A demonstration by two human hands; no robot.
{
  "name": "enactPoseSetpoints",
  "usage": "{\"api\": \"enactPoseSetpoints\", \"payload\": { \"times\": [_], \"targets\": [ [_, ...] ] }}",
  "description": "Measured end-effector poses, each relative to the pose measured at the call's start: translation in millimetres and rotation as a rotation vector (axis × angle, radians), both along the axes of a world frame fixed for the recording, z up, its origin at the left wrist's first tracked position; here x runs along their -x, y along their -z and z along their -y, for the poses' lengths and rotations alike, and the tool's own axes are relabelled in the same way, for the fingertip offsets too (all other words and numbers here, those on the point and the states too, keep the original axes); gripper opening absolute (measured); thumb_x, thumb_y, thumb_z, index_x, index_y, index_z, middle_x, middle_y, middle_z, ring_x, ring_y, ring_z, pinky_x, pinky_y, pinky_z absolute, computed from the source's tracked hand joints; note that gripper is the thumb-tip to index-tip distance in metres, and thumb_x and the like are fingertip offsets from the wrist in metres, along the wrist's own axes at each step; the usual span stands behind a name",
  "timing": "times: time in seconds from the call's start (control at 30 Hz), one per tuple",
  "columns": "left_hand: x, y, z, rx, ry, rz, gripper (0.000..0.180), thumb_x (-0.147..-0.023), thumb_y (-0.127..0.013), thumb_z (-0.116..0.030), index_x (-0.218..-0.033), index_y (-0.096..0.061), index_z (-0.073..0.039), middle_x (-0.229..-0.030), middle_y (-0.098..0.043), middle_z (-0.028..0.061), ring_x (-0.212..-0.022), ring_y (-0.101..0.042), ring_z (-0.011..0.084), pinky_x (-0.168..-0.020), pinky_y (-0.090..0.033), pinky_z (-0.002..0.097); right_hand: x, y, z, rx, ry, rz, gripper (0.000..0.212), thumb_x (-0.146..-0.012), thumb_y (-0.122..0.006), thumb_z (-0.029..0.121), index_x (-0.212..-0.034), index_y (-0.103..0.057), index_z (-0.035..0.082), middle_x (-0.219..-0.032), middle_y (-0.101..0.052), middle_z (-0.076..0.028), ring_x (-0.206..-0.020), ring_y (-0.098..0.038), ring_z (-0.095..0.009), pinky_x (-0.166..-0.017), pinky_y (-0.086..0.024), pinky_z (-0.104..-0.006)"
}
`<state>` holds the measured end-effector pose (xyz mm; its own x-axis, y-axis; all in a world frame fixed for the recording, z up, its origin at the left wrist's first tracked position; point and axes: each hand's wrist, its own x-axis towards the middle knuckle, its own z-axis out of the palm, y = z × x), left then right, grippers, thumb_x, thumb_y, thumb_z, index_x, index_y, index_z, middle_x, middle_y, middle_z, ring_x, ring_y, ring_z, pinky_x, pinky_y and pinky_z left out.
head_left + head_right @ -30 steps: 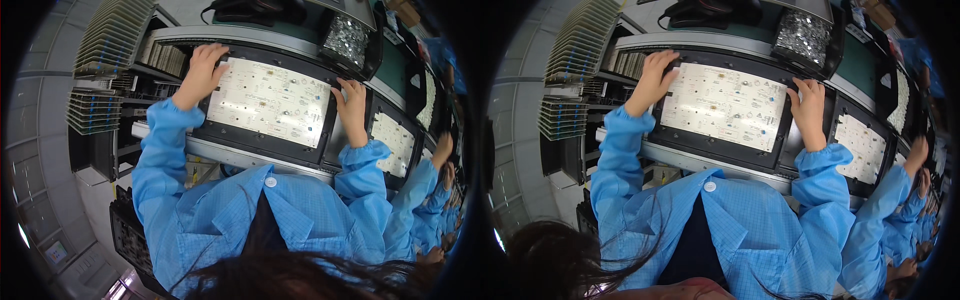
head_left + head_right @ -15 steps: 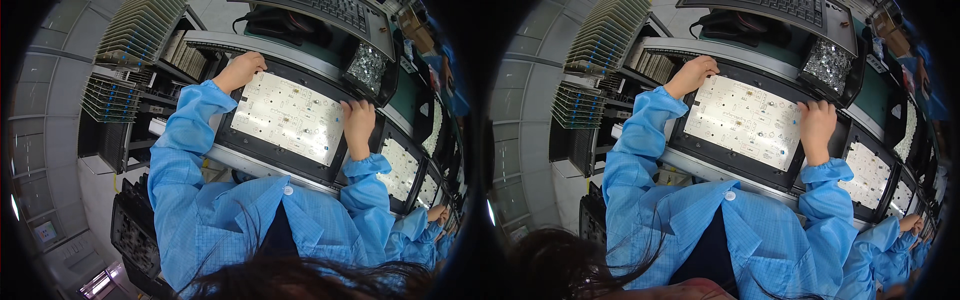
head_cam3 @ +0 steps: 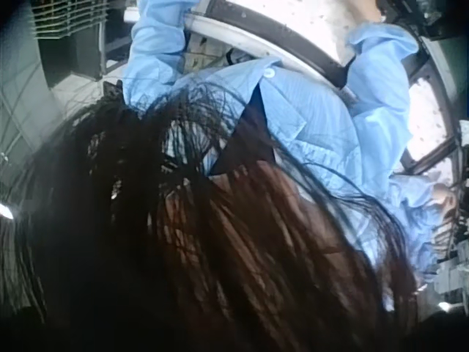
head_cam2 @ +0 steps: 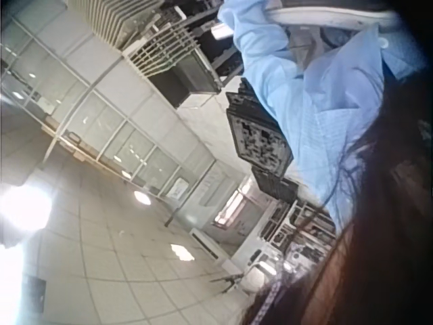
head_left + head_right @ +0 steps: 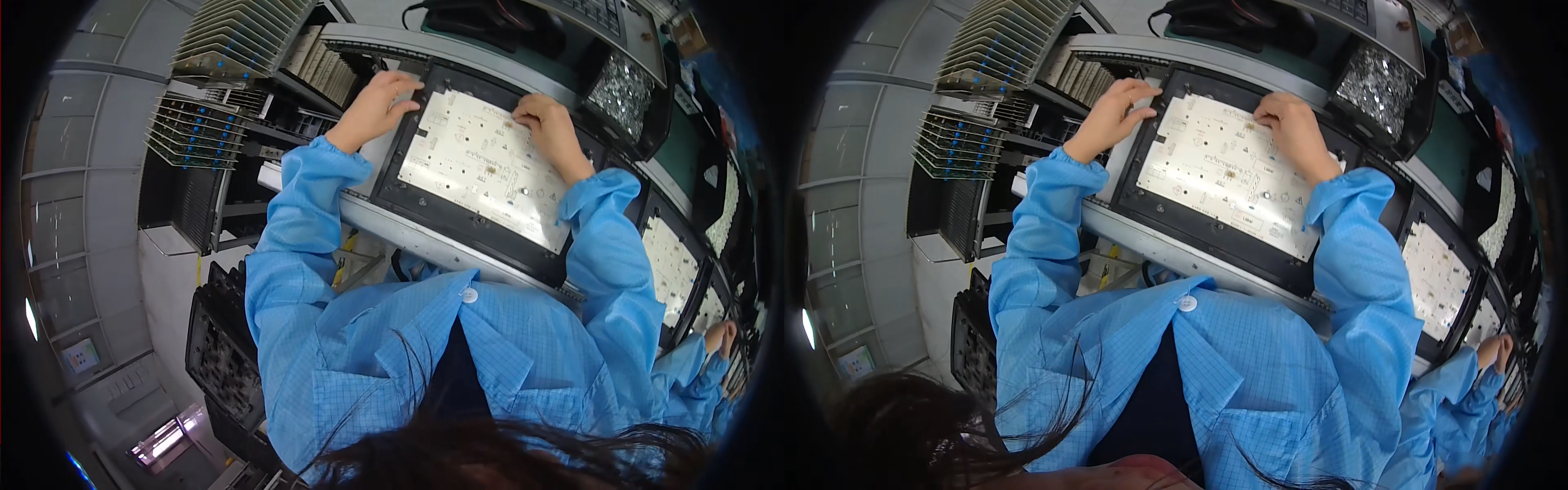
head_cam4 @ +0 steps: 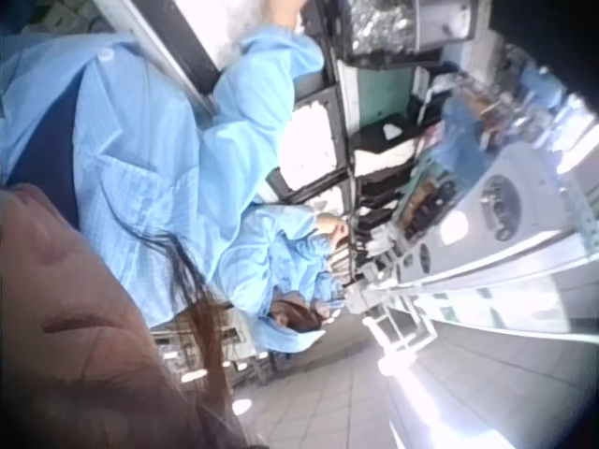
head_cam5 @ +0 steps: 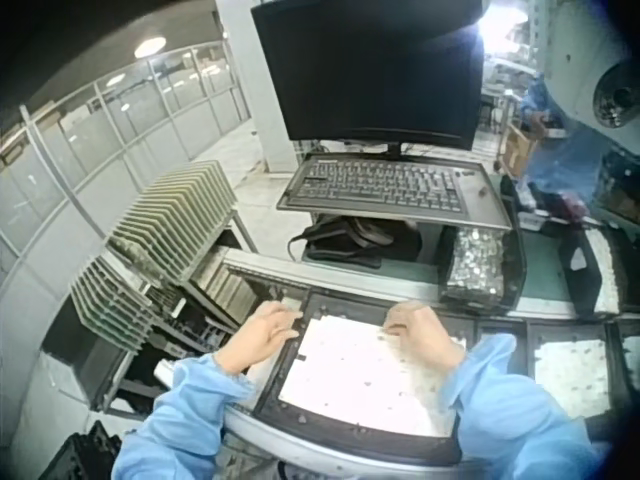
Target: Manually placing small electronic components onto a circuit board panel at a manufacturing station.
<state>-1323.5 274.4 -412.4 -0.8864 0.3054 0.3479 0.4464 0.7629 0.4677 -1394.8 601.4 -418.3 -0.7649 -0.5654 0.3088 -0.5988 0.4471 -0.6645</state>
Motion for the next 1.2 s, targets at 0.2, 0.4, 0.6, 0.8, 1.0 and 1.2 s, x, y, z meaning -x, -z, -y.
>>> {"api": "enactPoseSetpoints", "payload": {
  "times": [0.2, 0.4, 0.6, 0.8, 1.0, 1.2],
  "targets": [
    [15, 22, -6, 0.045, -0.093, -0.116, 0.028, -0.076, -0.081, -0.021, -0.097, -0.072, -0.005, -0.098, -0.065, 0.0139, -0.096, -0.062, 0.0331, -0.082, -0.051, 0.0406, -30, -42, -60, 0.095, 0.089, 0.028, 0.039, -0.091, -0.06, 0.0, -0.13, -0.058, 0.005, -0.118, -0.067, -0.012, -0.101, -0.065, -0.021, -0.09, -0.05, -0.0306],
    [15, 21, -24, -0.129, -0.072, 0.075, 0.015, -0.08, -0.073, -0.006, -0.093, -0.066, 0.0, -0.091, -0.061, 0.0091, -0.073, -0.059, 0.0231, -0.065, -0.048, 0.0316, -104, -44, -146, -0.19, 0.162, 0.174, 0.037, -0.076, -0.076, 0.004, -0.112, -0.069, 0.005, -0.107, -0.064, -0.012, -0.092, -0.062, -0.027, -0.077, -0.051, -0.0316],
    [12, 15, -26, -0.126, 0.036, 0.051, 0.011, -0.083, -0.068, 0.0, -0.093, -0.065, -0.002, -0.099, -0.062, 0.0119, -0.091, -0.061, 0.0312, -0.075, -0.051, 0.0355, -175, -8, -132, -0.149, 0.481, -0.004, 0.034, -0.074, -0.081, 0.012, -0.105, -0.071, 0.001, -0.094, -0.059, -0.012, -0.085, -0.06, -0.027, -0.072, -0.049, -0.0327],
    [-4, -1, -29, 0.109, 0.097, -0.088, 0.031, -0.087, -0.064, -0.008, -0.117, -0.067, -0.012, -0.118, -0.06, 0.0105, -0.114, -0.052, 0.0338, -0.097, -0.046, 0.0424, -189, 5, -115, 0.141, 0.65, 0.135, 0.012, -0.086, -0.072, 0.002, -0.097, -0.072, -0.003, -0.089, -0.061, -0.008, -0.078, -0.058, -0.014, -0.07, -0.047, -0.0259],
    [-71, -28, -11, 0.059, 0.187, 0.188, 0.025, -0.077, -0.078, -0.013, -0.101, -0.074, -0.011, -0.122, -0.064, 0.0026, -0.129, -0.046, 0.0296, -0.104, -0.042, 0.0427, -186, 9, -125, 0.112, 0.56, 0.179, 0.005, -0.088, -0.069, 0.002, -0.091, -0.069, -0.003, -0.091, -0.061, -0.008, -0.085, -0.058, -0.016, -0.075, -0.045, -0.0254],
    [-118, -23, -14, 0.102, 0.066, 0.136, 0.027, -0.071, -0.078, -0.004, -0.096, -0.076, -0.01, -0.125, -0.063, 0.0014, -0.131, -0.044, 0.0322, -0.103, -0.045, 0.0446, -186, -2, -104, -0.002, 0.65, 0.056, 0.012, -0.086, -0.072, 0.007, -0.094, -0.068, -0.001, -0.09, -0.059, -0.007, -0.075, -0.05, -0.014, -0.069, -0.043, -0.0269]
  ]
}}
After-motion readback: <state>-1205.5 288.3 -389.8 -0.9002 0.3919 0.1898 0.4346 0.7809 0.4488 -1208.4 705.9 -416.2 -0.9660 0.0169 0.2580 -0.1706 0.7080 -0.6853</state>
